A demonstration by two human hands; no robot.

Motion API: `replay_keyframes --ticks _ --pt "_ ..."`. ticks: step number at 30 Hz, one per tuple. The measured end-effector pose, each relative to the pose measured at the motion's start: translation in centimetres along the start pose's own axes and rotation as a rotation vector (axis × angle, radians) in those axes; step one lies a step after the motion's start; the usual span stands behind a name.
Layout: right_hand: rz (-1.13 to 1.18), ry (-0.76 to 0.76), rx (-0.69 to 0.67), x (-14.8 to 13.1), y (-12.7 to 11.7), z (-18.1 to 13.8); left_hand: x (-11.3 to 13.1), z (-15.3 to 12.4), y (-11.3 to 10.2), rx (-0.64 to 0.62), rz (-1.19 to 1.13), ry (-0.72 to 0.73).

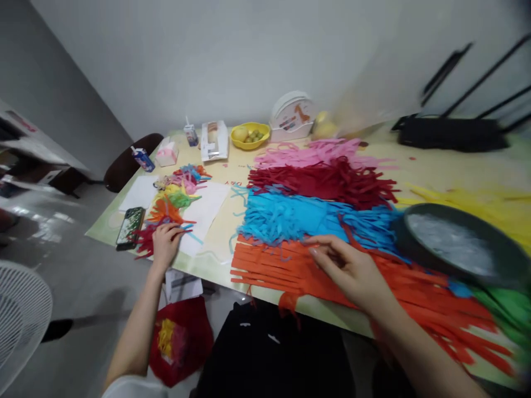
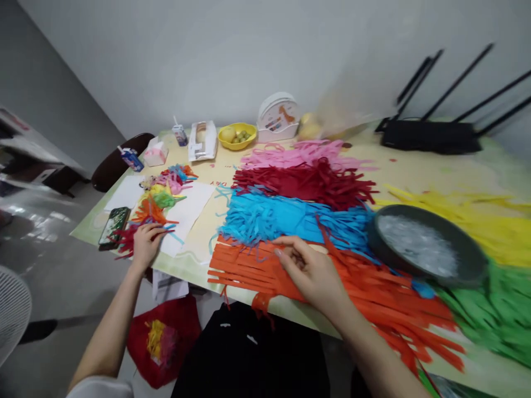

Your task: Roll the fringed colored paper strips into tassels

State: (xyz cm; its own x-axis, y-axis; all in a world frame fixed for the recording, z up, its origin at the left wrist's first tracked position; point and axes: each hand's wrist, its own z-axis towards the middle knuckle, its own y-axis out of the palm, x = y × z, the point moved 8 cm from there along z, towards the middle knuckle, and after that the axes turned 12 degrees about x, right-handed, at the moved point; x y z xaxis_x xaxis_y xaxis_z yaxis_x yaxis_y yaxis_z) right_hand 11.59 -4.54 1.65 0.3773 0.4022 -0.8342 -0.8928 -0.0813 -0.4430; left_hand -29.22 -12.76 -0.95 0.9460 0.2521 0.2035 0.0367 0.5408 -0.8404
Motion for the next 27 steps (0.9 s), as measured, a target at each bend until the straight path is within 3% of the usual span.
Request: replay_keyframes --ticks 3,5,7,9,12,14,17,19,22,27 --pt "-0.144 -0.064 -0.046 1.2 -2.5 2.5 0.1 1.5 -1.8 0.005 0.060 0.092" --pt "-0.286 -0.099 -0.043 2.1 -4.8 5.6 1.6 3.2 -3.8 0.049 0.159 0.159" --pt "-0.476 -0.118 -0.020 2.8 -6.8 9.8 5.4 5.5 -5.5 0.124 0.151 0.223" --pt "-0.668 -0.082 -0.020 3.7 -7.4 14.6 11.8 8.1 -5.4 0.149 -0.036 0.340" --pt "-0.757 -0.064 -0.068 4.9 -5.1 21.0 23.8 12.4 -1.1 0.003 -0.376 0.547" --pt "-0.762 -0.056 -0.100 6.3 -2.7 24.2 30.5 15.6 4.2 -0.162 -0.445 0.577" --pt "-0.792 -0.015 -0.156 9.5 0.0 27.0 36.6 19.9 12.3 -0.296 -0.370 0.539" --pt "-0.827 0.023 -0.199 12.0 0.5 28.0 38.3 21.8 16.8 -0.355 -0.323 0.541" --pt "-0.895 0.088 -0.271 15.3 -0.5 28.7 38.6 22.9 22.0 -0.454 -0.244 0.558" --pt "-1.037 0.230 -0.260 18.3 -4.7 29.9 38.4 23.1 26.2 -0.530 -0.136 0.605"
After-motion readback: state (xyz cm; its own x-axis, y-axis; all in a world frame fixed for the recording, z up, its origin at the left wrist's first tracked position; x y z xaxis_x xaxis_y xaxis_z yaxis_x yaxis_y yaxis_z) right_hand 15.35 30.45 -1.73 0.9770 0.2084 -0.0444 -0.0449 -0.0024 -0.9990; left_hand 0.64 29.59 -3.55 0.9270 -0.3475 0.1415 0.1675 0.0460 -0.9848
